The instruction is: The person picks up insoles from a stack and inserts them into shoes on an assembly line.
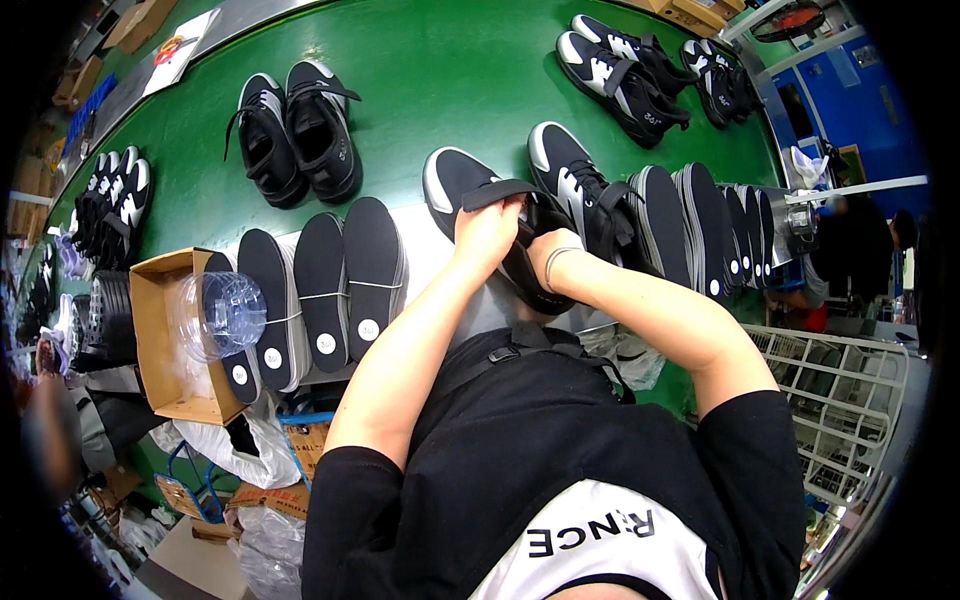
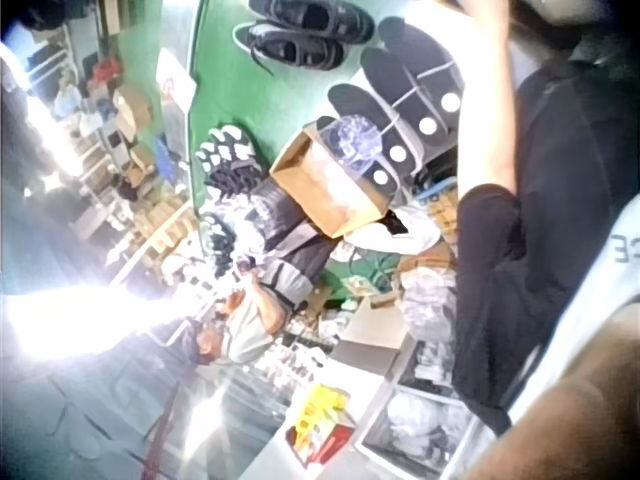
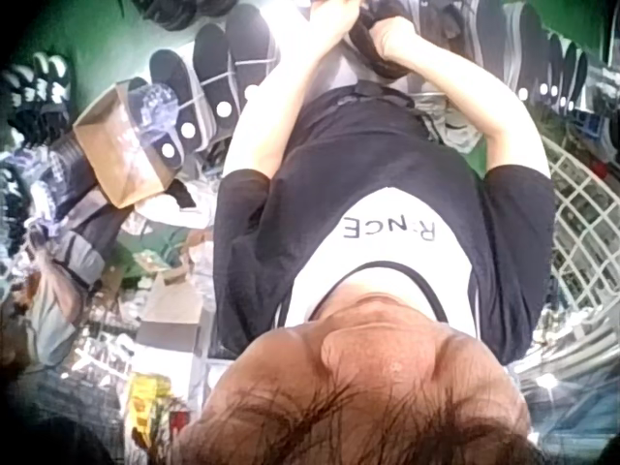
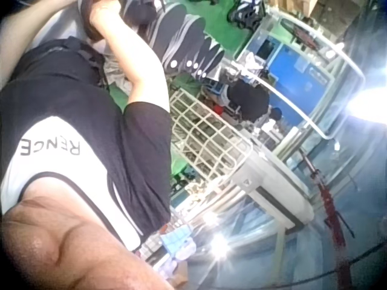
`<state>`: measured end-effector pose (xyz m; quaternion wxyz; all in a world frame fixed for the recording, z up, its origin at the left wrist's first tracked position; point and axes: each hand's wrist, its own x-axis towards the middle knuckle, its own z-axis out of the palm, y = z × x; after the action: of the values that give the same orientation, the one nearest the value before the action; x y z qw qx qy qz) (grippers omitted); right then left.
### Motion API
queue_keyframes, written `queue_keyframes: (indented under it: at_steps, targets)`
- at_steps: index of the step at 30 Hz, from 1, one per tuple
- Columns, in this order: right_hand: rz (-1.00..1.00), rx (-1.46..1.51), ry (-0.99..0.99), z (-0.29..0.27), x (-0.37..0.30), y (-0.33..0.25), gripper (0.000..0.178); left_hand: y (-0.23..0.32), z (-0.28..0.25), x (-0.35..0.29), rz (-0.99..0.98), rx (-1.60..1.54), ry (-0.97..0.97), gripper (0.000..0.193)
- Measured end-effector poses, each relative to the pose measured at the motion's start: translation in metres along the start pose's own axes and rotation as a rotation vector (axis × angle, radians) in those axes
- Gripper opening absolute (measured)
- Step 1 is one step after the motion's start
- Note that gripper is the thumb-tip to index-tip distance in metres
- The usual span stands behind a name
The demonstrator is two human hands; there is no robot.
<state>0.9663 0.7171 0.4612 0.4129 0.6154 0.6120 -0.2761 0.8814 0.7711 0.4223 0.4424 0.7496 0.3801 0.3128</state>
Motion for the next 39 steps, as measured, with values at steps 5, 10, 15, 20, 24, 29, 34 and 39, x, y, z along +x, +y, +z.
queue_keyframes:
  at_steps: [5,10,15,20,24,29,34,39]
  targets:
    - [-0.154,0.001,0.035,0.014,-0.002,0.013,0.023,-0.001,0.001,0.000,0.038,0.055,0.012,0.024]
    - [-0.179,0.200,-0.062,0.011,-0.046,0.017,0.033,0.001,-0.001,-0.001,0.017,0.081,0.014,0.024]
    - [-0.188,0.078,-0.241,0.010,-0.032,0.016,0.046,0.005,-0.003,0.000,0.033,0.071,-0.006,0.024]
    - [-0.370,1.492,0.273,0.052,-0.007,0.031,0.045,0.014,-0.004,-0.009,-0.079,-0.083,-0.032,0.026]
    - [-0.233,1.953,0.272,0.048,-0.003,0.024,0.030,0.021,-0.004,-0.011,-0.084,-0.060,-0.113,0.026]
    - [-0.085,2.196,0.365,0.042,-0.007,0.002,0.022,0.016,-0.011,-0.010,-0.098,-0.141,-0.091,0.024]
    - [-0.077,2.252,0.489,0.042,-0.003,-0.002,0.018,0.008,-0.011,-0.009,-0.194,-0.264,-0.087,0.027]
    - [-0.105,2.272,0.444,0.045,-0.003,0.000,0.016,0.003,-0.010,-0.012,-0.216,-0.353,-0.097,0.026]
